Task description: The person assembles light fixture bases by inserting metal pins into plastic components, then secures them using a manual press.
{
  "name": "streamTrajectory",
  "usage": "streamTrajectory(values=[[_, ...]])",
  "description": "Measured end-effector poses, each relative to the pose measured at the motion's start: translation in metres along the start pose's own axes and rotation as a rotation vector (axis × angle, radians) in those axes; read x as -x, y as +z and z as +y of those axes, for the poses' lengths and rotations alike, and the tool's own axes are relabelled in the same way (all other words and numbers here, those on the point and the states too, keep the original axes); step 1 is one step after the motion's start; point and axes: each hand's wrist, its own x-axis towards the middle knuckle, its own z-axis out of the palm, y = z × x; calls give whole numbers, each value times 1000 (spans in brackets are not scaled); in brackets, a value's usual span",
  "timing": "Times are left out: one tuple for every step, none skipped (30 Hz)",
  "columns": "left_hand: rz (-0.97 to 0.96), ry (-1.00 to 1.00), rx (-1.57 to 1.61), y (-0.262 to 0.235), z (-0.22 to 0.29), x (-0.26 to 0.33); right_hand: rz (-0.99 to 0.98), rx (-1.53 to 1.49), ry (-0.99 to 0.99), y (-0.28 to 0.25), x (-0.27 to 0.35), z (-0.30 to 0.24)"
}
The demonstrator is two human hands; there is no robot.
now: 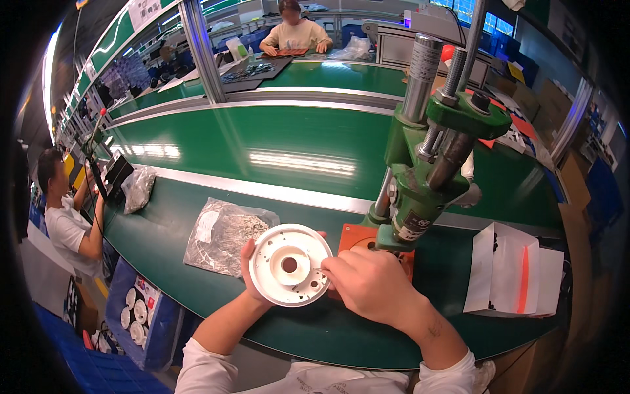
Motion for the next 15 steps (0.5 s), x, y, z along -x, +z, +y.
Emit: streamTrajectory(values=[[-1, 3, -5, -1, 0, 0, 0, 0, 0, -1, 0, -2], [-1, 3, -5, -1, 0, 0, -10, 21, 2, -1, 1, -5], [9, 7, -2, -1, 0, 1, -20, 43, 4, -1, 1, -6], [19, 12, 1, -1, 0, 1, -20, 42, 5, 0, 1, -6], [20, 11, 1, 0, 0, 2, -5, 57, -4, 1, 1, -6], [29, 9, 2, 1, 1, 1, 11, 75, -12, 1, 1, -6], [38, 6, 1, 2, 1, 1, 11, 76, -11, 0, 1, -6], [37, 5, 1, 3, 1, 1, 23, 79, -16, -1, 1, -7], [36, 7, -12, 2, 1, 0, 35, 80, -21, -1, 1, -7], [36, 9, -25, 2, 0, 0, 35, 79, -21, -1, 1, -7], [36, 9, -25, 2, 0, 0, 28, 79, -27, 1, 1, -6], [44, 12, -44, 3, 1, 0, 22, 80, -32, 2, 1, -6], [52, 16, -63, 4, 1, 0, 23, 80, -30, 2, 2, -6], [51, 14, -63, 4, 1, 0, 14, 105, -32, 2, 2, -6], [50, 14, -60, 4, 0, 0, 5, 129, -35, 3, 2, -6]])
